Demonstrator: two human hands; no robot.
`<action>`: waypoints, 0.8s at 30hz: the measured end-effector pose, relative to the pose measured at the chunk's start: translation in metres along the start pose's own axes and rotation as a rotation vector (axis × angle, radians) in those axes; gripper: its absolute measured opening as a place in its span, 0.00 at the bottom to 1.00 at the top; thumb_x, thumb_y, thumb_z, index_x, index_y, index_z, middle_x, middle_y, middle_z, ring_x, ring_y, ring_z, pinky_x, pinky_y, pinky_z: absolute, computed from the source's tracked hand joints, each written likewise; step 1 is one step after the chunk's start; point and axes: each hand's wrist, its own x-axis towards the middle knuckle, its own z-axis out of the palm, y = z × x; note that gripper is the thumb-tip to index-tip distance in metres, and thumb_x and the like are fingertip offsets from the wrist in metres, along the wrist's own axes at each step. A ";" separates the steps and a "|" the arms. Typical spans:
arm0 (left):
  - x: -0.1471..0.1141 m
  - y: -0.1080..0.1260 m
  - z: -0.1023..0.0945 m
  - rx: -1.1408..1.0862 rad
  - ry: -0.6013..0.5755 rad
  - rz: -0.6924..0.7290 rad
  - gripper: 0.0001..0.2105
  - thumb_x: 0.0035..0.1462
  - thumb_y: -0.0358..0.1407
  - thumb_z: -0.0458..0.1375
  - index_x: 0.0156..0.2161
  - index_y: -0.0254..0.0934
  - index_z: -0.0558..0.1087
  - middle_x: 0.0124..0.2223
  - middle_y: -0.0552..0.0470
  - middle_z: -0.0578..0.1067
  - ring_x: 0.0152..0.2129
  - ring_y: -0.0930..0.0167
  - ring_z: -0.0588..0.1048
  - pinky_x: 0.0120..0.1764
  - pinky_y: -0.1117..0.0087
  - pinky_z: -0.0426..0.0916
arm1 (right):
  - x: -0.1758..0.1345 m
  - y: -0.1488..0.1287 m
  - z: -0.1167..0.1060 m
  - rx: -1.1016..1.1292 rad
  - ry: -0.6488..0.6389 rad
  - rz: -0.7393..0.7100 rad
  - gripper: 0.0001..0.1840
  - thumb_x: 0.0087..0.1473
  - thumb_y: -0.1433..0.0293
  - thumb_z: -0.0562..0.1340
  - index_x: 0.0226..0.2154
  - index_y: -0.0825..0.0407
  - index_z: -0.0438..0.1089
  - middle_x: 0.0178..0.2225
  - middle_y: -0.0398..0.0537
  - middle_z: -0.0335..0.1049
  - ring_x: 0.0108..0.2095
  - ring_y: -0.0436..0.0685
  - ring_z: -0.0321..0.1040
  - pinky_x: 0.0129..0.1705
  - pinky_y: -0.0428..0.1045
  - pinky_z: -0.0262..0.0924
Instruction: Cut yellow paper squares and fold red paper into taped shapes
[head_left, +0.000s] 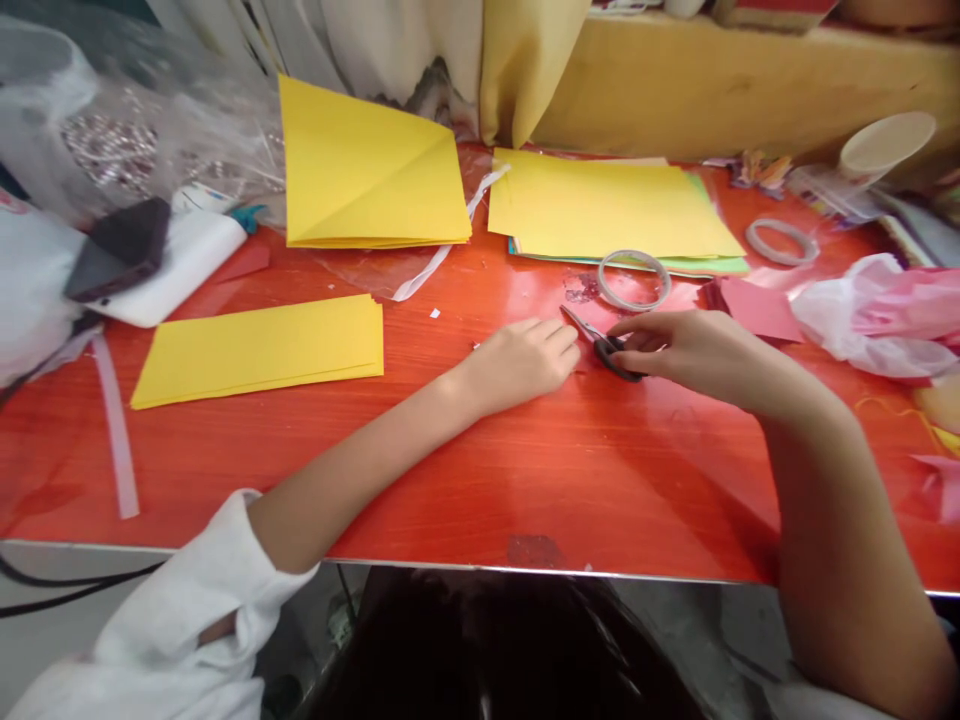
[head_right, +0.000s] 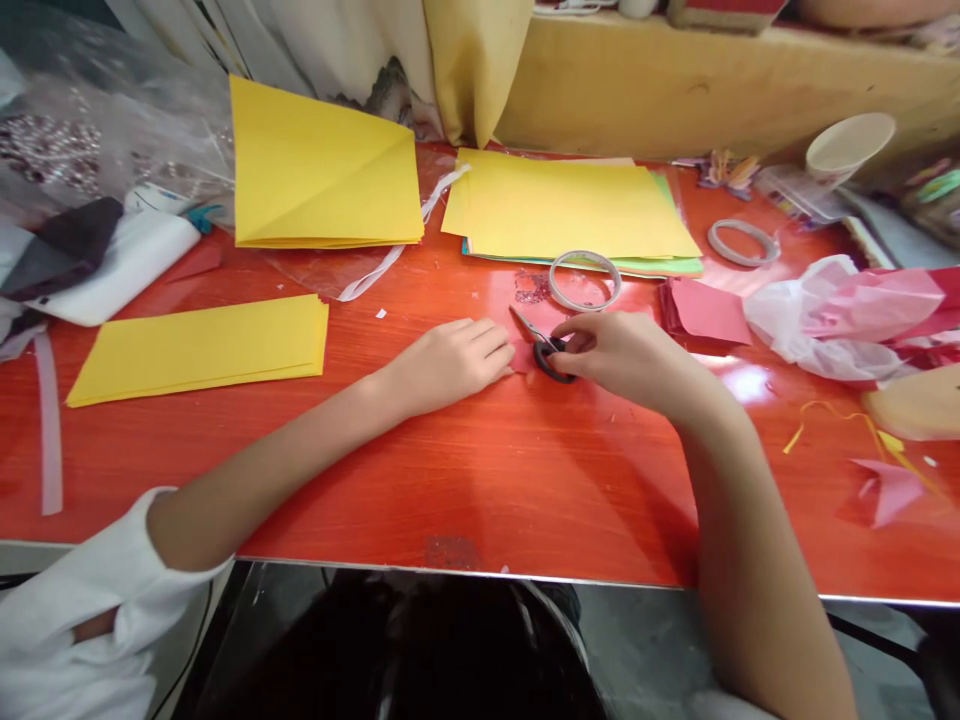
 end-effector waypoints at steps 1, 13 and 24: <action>0.001 0.000 -0.001 0.028 -0.012 0.030 0.17 0.64 0.28 0.38 0.39 0.28 0.70 0.39 0.40 0.73 0.37 0.64 0.71 0.37 0.65 0.61 | -0.002 0.000 -0.004 0.123 -0.018 0.006 0.12 0.50 0.65 0.60 0.37 0.52 0.72 0.32 0.49 0.73 0.30 0.55 0.66 0.32 0.51 0.58; -0.014 -0.010 -0.040 -1.284 0.069 -0.713 0.08 0.61 0.39 0.48 0.35 0.37 0.62 0.27 0.56 0.70 0.19 0.77 0.69 0.21 0.77 0.64 | -0.023 -0.001 0.008 1.072 0.024 -0.259 0.16 0.48 0.62 0.65 0.41 0.47 0.68 0.26 0.41 0.62 0.22 0.48 0.56 0.22 0.46 0.50; -0.014 0.006 -0.044 -1.390 0.256 -0.711 0.10 0.61 0.43 0.48 0.40 0.40 0.63 0.23 0.60 0.66 0.16 0.79 0.63 0.20 0.78 0.61 | -0.036 -0.007 0.028 0.835 -0.004 -0.262 0.24 0.49 0.55 0.63 0.46 0.49 0.70 0.30 0.45 0.60 0.25 0.50 0.55 0.23 0.47 0.49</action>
